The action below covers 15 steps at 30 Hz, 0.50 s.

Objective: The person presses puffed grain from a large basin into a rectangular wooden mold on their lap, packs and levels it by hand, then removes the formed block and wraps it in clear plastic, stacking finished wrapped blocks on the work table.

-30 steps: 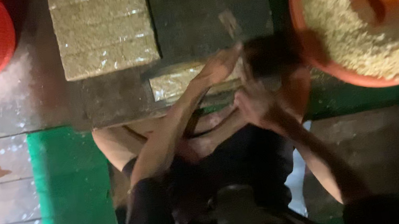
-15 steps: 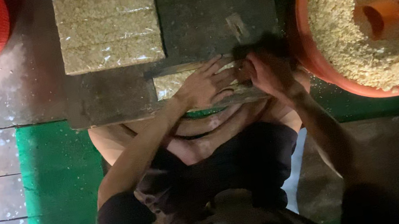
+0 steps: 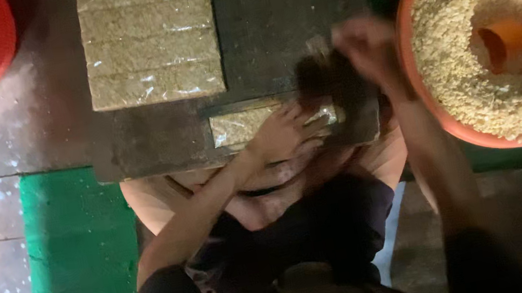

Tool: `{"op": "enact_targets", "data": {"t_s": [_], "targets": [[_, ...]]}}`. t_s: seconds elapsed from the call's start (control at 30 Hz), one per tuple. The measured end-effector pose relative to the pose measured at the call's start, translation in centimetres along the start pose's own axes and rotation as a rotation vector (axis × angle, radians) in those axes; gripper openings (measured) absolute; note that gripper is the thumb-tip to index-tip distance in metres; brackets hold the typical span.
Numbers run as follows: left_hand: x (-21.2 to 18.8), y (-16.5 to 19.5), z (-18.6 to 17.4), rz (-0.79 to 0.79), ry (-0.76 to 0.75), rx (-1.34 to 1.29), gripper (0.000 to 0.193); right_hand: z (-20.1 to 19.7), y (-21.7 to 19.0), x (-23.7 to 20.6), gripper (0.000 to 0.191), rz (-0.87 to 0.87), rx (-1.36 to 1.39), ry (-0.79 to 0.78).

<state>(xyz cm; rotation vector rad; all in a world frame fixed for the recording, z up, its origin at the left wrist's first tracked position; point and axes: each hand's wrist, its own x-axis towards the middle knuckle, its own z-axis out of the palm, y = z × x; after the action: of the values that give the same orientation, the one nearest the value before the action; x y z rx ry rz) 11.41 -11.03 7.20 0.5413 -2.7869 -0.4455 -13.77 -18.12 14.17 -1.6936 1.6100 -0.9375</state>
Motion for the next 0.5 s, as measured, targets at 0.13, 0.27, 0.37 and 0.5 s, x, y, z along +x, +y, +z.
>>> {"op": "enact_targets", "data": {"t_s": [0.13, 0.27, 0.37, 0.5], "targets": [[-1.3, 0.7, -1.4, 0.005, 0.152, 0.001, 0.047, 0.9, 1.2, 12.0, 0.019, 0.021, 0.054, 0.352], [-6.2, 0.5, -4.5, -0.121, 0.234, -0.039, 0.038, 1.9, 1.4, 16.0, 0.013, -0.024, 0.011, 0.519], [-10.8, 0.0, -7.0, -0.429, 0.324, -0.139, 0.065, 2.1, 1.9, 15.3, 0.012, -0.072, -0.310, 0.504], [-13.5, -0.9, -8.2, -0.626, 0.268, -0.325, 0.099, 2.4, 1.0, 12.2, 0.054, 0.132, -0.429, 0.329]]}}
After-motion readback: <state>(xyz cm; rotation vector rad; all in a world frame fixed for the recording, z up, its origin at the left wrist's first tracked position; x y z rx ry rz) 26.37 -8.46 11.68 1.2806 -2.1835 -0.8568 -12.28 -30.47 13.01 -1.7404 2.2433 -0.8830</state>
